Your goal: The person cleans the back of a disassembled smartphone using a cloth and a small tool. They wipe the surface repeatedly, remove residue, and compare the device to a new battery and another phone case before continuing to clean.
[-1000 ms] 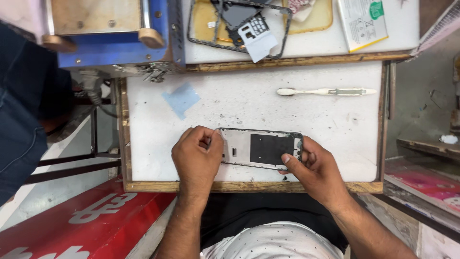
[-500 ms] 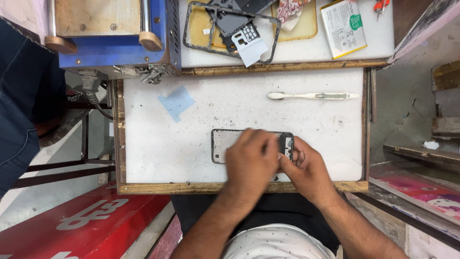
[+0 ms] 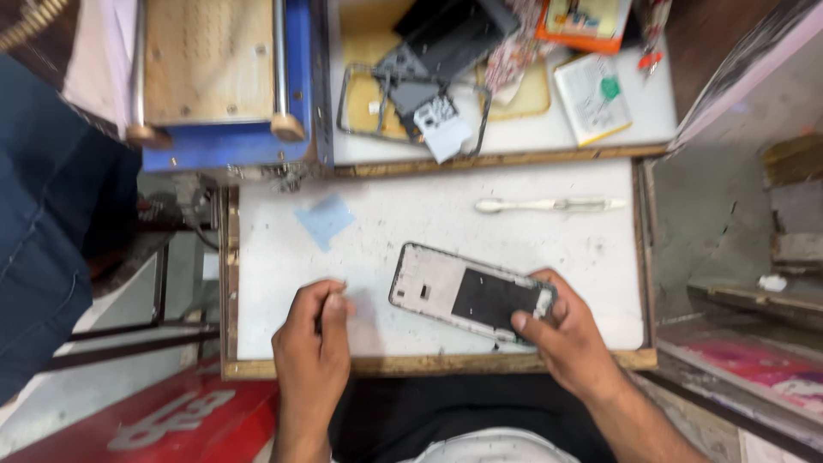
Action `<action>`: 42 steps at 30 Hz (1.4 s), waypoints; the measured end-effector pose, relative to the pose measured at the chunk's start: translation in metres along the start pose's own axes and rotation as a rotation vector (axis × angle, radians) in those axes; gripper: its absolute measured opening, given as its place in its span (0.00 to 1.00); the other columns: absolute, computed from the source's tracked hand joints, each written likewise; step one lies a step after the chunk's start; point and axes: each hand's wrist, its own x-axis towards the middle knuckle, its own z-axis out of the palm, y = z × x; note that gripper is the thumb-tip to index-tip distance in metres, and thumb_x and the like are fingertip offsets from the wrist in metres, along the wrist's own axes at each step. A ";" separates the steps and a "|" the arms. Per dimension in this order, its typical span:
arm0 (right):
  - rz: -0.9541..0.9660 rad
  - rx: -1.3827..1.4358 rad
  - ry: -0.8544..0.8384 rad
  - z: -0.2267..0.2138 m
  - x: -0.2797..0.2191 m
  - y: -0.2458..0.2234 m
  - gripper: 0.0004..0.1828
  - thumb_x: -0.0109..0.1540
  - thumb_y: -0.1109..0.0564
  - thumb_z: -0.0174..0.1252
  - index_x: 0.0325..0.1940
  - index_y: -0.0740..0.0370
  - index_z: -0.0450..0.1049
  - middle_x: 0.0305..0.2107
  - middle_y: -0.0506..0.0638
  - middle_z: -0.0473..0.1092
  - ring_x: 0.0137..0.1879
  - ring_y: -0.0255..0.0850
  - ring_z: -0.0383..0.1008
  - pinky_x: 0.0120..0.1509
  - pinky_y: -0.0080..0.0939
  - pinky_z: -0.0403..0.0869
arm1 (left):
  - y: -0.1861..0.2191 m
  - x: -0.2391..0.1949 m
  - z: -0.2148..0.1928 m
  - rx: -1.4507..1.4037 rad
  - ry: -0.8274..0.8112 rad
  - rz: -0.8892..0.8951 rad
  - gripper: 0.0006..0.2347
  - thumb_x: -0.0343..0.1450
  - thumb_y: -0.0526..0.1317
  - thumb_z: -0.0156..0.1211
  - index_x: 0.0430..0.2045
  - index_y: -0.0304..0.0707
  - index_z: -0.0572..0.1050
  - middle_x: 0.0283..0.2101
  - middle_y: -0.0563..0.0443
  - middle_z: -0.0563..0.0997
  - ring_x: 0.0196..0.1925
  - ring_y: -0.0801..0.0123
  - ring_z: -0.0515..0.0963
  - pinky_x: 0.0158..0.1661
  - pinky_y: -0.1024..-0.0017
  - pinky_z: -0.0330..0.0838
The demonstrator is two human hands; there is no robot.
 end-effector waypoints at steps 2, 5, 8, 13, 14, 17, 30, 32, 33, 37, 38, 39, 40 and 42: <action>0.000 0.081 -0.007 0.000 -0.004 -0.003 0.17 0.62 0.69 0.60 0.52 0.66 0.65 0.34 0.49 0.71 0.38 0.31 0.68 0.39 0.32 0.69 | -0.013 -0.008 -0.003 0.055 0.028 0.057 0.07 0.75 0.36 0.54 0.39 0.31 0.76 0.26 0.53 0.80 0.25 0.78 0.75 0.27 0.78 0.69; -0.032 0.178 -0.040 -0.002 -0.016 -0.003 0.19 0.58 0.67 0.62 0.50 0.65 0.62 0.34 0.50 0.71 0.42 0.33 0.71 0.47 0.37 0.72 | -0.035 -0.021 0.003 0.014 0.029 0.015 0.08 0.73 0.39 0.61 0.32 0.31 0.77 0.21 0.54 0.76 0.25 0.79 0.71 0.27 0.79 0.68; -0.051 0.273 -0.093 -0.010 -0.032 0.008 0.20 0.58 0.67 0.63 0.48 0.63 0.60 0.33 0.50 0.69 0.41 0.35 0.70 0.48 0.40 0.72 | -0.041 -0.031 0.020 -0.237 -0.169 -0.080 0.08 0.70 0.41 0.65 0.31 0.34 0.79 0.22 0.54 0.78 0.25 0.79 0.74 0.27 0.79 0.71; -0.146 0.100 -0.268 -0.033 -0.033 0.042 0.22 0.63 0.72 0.68 0.47 0.62 0.61 0.31 0.53 0.68 0.39 0.36 0.67 0.48 0.39 0.69 | 0.001 -0.026 0.058 -0.324 -0.544 -0.061 0.08 0.69 0.41 0.65 0.32 0.35 0.81 0.22 0.49 0.79 0.24 0.70 0.77 0.27 0.70 0.72; -0.167 0.042 -0.275 -0.032 -0.029 0.045 0.21 0.63 0.72 0.68 0.48 0.64 0.62 0.31 0.54 0.68 0.38 0.38 0.70 0.47 0.41 0.71 | 0.013 -0.020 0.055 -0.282 -0.582 -0.030 0.08 0.69 0.41 0.65 0.33 0.35 0.81 0.22 0.47 0.80 0.24 0.69 0.78 0.27 0.68 0.73; -0.115 -0.109 -0.198 -0.028 -0.016 0.033 0.27 0.60 0.70 0.65 0.58 0.64 0.61 0.34 0.51 0.69 0.41 0.37 0.71 0.46 0.39 0.73 | 0.052 -0.006 0.037 -0.084 -0.678 0.037 0.08 0.69 0.41 0.65 0.34 0.36 0.82 0.23 0.44 0.81 0.24 0.63 0.80 0.27 0.63 0.74; 0.137 0.058 0.108 0.015 0.021 -0.019 0.22 0.64 0.70 0.48 0.63 0.73 0.58 0.45 0.64 0.74 0.49 0.48 0.79 0.57 0.55 0.81 | 0.046 0.032 0.030 0.196 -0.351 0.376 0.14 0.74 0.32 0.54 0.55 0.33 0.74 0.40 0.42 0.84 0.38 0.60 0.87 0.38 0.66 0.82; 0.175 0.026 0.136 0.018 0.013 -0.013 0.28 0.62 0.71 0.47 0.66 0.69 0.56 0.51 0.61 0.71 0.54 0.45 0.77 0.61 0.54 0.81 | 0.033 0.022 0.034 0.136 -0.325 0.121 0.13 0.75 0.35 0.54 0.55 0.36 0.72 0.37 0.47 0.86 0.38 0.67 0.88 0.36 0.69 0.83; 0.197 0.010 0.154 0.017 0.006 -0.009 0.31 0.60 0.72 0.47 0.68 0.67 0.55 0.54 0.60 0.69 0.56 0.44 0.76 0.62 0.54 0.81 | 0.026 0.017 0.036 0.162 -0.300 0.122 0.10 0.75 0.36 0.56 0.50 0.36 0.74 0.37 0.47 0.86 0.38 0.68 0.88 0.35 0.70 0.84; 0.255 0.108 0.139 0.013 -0.013 -0.002 0.33 0.62 0.70 0.45 0.73 0.66 0.53 0.57 0.64 0.67 0.56 0.48 0.76 0.60 0.55 0.78 | 0.004 -0.002 0.052 0.173 -0.173 0.222 0.05 0.72 0.35 0.62 0.39 0.35 0.79 0.41 0.44 0.84 0.40 0.65 0.87 0.36 0.73 0.85; 0.290 0.138 0.155 0.014 -0.016 0.000 0.32 0.63 0.69 0.44 0.73 0.66 0.53 0.56 0.64 0.67 0.56 0.48 0.76 0.60 0.57 0.79 | 0.002 -0.005 0.056 0.154 -0.132 0.275 0.05 0.71 0.34 0.63 0.38 0.35 0.80 0.42 0.42 0.82 0.41 0.62 0.86 0.36 0.73 0.85; 0.325 0.168 0.171 0.017 -0.020 0.001 0.30 0.64 0.67 0.43 0.73 0.67 0.53 0.56 0.65 0.67 0.55 0.49 0.76 0.59 0.58 0.81 | 0.000 -0.008 0.058 0.174 -0.104 0.290 0.05 0.71 0.33 0.64 0.38 0.34 0.80 0.41 0.43 0.82 0.39 0.62 0.86 0.35 0.72 0.83; 0.335 0.199 0.167 0.019 -0.024 0.003 0.30 0.65 0.66 0.42 0.73 0.68 0.52 0.56 0.65 0.66 0.55 0.49 0.76 0.58 0.59 0.81 | -0.001 -0.010 0.060 0.194 -0.072 0.303 0.05 0.71 0.33 0.65 0.37 0.33 0.81 0.39 0.43 0.82 0.37 0.61 0.86 0.33 0.71 0.81; 0.350 0.261 0.164 0.026 -0.032 0.005 0.28 0.67 0.64 0.41 0.73 0.71 0.51 0.56 0.66 0.66 0.55 0.50 0.75 0.57 0.61 0.81 | -0.002 -0.010 0.064 0.224 -0.040 0.308 0.05 0.70 0.32 0.66 0.37 0.32 0.81 0.37 0.44 0.82 0.34 0.60 0.85 0.31 0.70 0.79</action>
